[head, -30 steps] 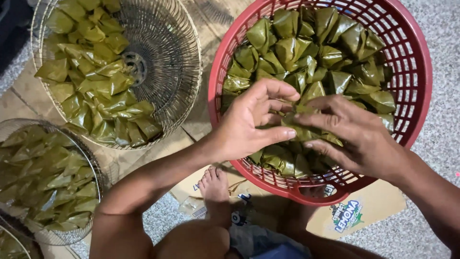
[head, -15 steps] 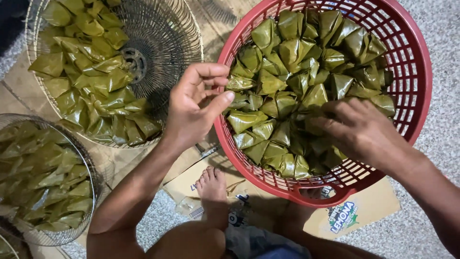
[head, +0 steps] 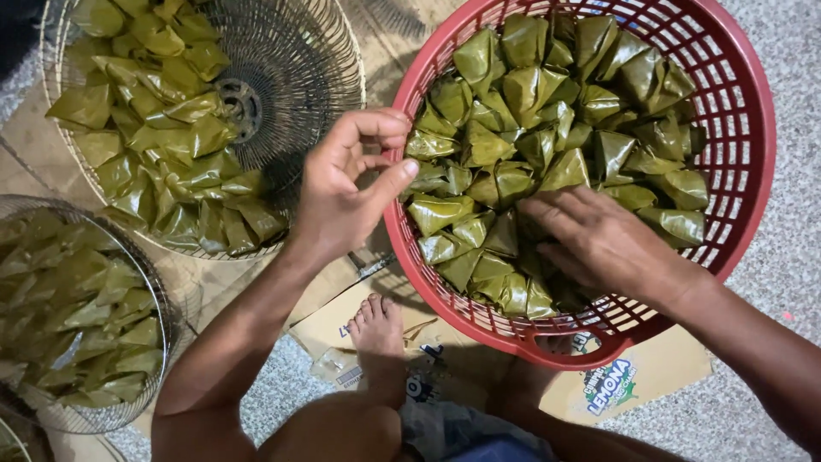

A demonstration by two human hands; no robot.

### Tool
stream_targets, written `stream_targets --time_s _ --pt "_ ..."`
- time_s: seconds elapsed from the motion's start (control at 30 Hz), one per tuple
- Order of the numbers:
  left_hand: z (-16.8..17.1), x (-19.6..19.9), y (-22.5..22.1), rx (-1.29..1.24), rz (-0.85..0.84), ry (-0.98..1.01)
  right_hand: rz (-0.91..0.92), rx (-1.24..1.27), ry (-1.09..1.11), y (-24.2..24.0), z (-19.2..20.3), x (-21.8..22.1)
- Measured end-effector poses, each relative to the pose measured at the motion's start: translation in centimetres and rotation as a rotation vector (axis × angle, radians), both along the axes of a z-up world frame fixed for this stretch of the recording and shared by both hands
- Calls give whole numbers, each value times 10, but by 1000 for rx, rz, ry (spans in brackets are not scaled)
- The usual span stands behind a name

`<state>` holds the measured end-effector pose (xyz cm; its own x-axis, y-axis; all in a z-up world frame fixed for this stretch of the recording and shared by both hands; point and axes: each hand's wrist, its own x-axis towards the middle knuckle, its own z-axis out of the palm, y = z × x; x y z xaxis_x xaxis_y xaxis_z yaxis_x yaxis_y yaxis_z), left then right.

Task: The person transfers green leaf-wrapped parcels from a red plastic basket into a wire basket. They pick up each parcel individually and place it into the wire basket, repeating this process continuously.

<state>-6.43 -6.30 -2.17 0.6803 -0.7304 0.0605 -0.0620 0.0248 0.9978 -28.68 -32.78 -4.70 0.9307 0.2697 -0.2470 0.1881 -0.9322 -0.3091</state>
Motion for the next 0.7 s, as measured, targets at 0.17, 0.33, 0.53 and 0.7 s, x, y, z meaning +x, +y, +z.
stream_targets --time_s 0.17,0.33,0.53,0.7 --pt "-5 20 17 34 94 -52 11 -200 -64 2 -9 -1" --pt "2 40 38 98 190 -118 48 -144 -26 8 -6 8" --pt "-27 114 111 288 425 -452 82 -106 -75 10 -25 8" --pt "-57 137 128 1022 191 -534 24 -144 -15 4 -51 -1"
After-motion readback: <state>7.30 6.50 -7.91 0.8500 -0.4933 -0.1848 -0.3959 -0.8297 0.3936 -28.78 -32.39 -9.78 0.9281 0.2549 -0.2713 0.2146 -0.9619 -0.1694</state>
